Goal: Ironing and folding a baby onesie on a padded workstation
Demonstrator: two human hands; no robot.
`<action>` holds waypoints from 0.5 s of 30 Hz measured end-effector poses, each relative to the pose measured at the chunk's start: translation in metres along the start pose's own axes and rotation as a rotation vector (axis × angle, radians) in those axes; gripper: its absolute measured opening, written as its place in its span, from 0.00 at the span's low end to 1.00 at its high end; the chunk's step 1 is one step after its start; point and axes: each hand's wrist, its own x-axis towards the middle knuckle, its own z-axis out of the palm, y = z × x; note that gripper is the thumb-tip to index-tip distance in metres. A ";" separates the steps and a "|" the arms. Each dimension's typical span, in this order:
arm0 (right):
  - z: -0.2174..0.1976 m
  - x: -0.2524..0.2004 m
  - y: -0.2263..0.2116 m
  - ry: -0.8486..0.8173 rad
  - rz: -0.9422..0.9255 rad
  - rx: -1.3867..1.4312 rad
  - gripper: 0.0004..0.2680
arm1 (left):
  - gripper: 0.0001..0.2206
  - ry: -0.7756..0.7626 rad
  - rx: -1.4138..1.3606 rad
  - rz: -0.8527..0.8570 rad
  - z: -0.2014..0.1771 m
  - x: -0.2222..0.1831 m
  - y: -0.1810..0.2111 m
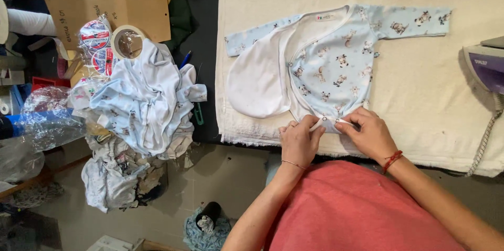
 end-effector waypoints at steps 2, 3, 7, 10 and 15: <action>-0.002 0.000 -0.002 -0.058 0.087 -0.117 0.09 | 0.10 -0.082 -0.091 -0.080 0.004 0.001 -0.005; -0.006 0.000 -0.008 -0.062 0.088 -0.117 0.09 | 0.10 -0.084 -0.092 -0.084 0.000 0.003 -0.007; -0.013 -0.004 -0.016 -0.047 0.097 -0.429 0.10 | 0.11 -0.125 0.000 -0.090 -0.017 0.006 -0.004; -0.015 -0.002 -0.012 0.012 0.055 -0.429 0.11 | 0.09 0.017 0.084 -0.022 -0.013 0.008 0.000; -0.017 0.001 0.007 0.153 -0.078 -0.338 0.09 | 0.11 0.303 0.201 0.050 -0.010 0.019 0.005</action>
